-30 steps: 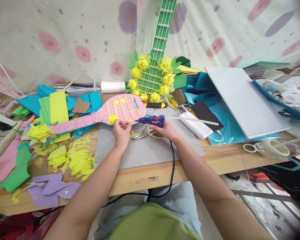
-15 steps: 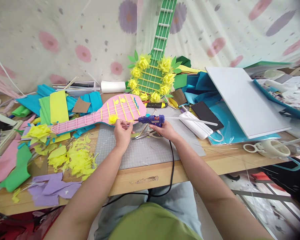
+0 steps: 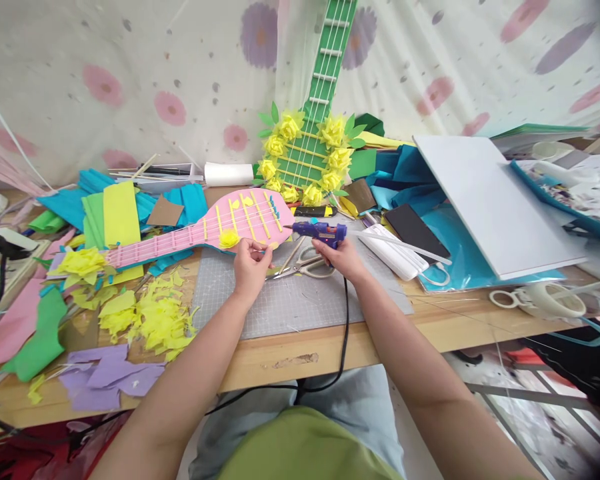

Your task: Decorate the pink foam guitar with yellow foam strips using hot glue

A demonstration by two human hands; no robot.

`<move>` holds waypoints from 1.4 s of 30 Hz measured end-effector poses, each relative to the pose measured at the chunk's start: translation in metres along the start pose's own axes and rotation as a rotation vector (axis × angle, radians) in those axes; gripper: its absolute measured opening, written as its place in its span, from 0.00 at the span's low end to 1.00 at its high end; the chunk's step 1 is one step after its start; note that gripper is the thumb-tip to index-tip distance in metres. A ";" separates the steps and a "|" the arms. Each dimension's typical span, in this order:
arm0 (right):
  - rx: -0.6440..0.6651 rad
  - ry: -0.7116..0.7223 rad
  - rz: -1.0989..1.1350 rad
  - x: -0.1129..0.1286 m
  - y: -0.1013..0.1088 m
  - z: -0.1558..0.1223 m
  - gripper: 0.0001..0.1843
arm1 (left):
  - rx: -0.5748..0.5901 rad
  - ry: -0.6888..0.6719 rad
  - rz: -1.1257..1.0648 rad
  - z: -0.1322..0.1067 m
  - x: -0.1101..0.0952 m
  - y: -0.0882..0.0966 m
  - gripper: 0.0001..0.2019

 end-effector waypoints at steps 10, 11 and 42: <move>-0.370 -0.115 -0.254 -0.021 0.045 0.028 0.28 | 0.056 0.009 -0.067 -0.002 0.002 -0.003 0.14; -0.393 -0.127 -0.303 -0.022 0.046 0.030 0.28 | 0.062 0.005 -0.055 -0.002 0.002 -0.003 0.14; 0.157 0.454 -0.539 0.076 -0.027 -0.018 0.09 | 0.642 -0.124 0.388 0.045 -0.040 -0.005 0.22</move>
Point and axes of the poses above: each hand's wrist, its own z-axis towards the middle knuckle, its own y-axis out of the back of the hand, x = y × z, the point moved 2 cm from there along z, towards the middle knuckle, and after that the axes turned 15 degrees about -y, right-handed, at the moved point
